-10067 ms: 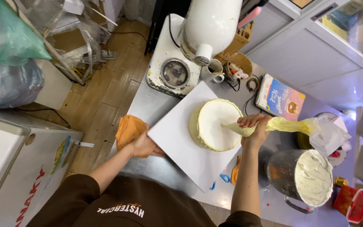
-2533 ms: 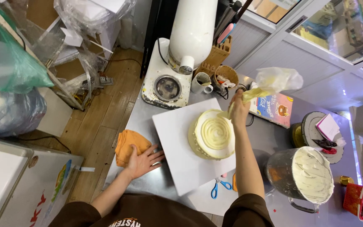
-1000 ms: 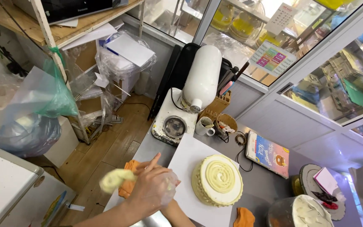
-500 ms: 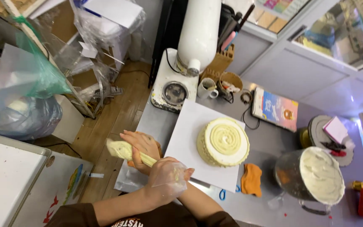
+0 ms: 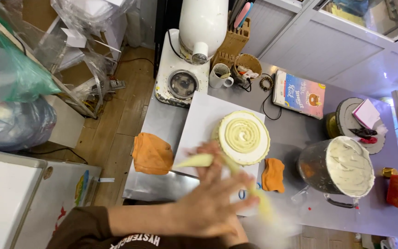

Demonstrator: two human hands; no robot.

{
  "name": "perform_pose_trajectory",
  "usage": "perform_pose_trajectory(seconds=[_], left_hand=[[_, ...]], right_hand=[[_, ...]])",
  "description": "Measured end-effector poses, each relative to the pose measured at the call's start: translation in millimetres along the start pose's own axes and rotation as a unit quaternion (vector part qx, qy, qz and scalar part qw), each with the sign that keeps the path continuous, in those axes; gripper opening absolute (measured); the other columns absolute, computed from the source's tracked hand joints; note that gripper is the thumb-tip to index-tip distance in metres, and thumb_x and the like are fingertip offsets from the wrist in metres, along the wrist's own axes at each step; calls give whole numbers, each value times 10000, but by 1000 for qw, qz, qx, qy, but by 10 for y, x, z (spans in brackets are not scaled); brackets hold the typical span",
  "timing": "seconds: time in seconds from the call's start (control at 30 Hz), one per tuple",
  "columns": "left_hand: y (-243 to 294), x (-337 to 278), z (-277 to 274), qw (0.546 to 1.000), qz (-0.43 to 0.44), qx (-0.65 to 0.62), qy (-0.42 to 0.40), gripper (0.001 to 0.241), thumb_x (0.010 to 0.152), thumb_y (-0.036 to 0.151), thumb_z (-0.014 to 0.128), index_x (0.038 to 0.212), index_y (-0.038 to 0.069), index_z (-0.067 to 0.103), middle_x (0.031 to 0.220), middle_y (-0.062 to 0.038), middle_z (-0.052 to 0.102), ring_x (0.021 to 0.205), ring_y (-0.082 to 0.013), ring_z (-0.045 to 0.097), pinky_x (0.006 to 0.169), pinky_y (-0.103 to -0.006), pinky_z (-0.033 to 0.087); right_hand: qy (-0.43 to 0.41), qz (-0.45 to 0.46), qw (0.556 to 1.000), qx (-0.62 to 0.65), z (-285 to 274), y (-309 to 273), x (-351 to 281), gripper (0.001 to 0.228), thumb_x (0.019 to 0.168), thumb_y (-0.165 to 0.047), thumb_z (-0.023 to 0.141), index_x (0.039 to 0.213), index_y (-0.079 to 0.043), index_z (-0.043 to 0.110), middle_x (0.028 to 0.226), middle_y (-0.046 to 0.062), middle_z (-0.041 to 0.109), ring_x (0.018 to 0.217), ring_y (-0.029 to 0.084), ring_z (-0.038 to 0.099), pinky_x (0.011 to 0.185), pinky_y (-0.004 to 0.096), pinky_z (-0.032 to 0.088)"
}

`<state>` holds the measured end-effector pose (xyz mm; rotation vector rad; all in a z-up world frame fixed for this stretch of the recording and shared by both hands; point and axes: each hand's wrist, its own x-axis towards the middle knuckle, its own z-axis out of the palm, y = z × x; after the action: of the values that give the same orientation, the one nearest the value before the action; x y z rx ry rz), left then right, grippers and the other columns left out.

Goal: The person pipes yellow frosting from a piping bag in a spiral over the top of a round cake, then uses a bench scraper to smooth the frosting around the sides while rotating the cake board. They wipe the board and table with an orange cloth and peel a strip of paper from the board edge.

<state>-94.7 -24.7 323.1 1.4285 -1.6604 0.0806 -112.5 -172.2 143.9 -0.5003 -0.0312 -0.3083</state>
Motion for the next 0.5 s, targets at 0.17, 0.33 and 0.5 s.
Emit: perform_pose_trajectory(seconds=[0.17,0.33,0.5], left_hand=[[-632,-381,-184,976,-187,28,109,811,850,381,789,1512,92,419,1607,-158,413,1529,-336,364,1253,-649,193],[-1183,-915,52,933,-346,57,84,804,900,378,751,1517,9,391,1576,-181,420,1485,-364,365,1219,-577,230],[-1328,-1201,236,874,-486,-9,29,725,901,411,707,1478,56,447,1584,-142,401,1464,-335,346,1184,-476,303]], right_hand=[[216,-199,941,-169,-199,-1417,47,398,1009,-545,483,932,-161,552,851,6,555,806,182,549,849,419,494],[201,-259,885,-330,-388,-1761,457,594,1077,-627,374,821,-94,436,745,63,467,710,213,518,775,397,503],[198,-245,853,-415,-425,-1640,705,569,1109,-554,403,806,-72,429,699,72,444,651,221,491,702,383,503]])
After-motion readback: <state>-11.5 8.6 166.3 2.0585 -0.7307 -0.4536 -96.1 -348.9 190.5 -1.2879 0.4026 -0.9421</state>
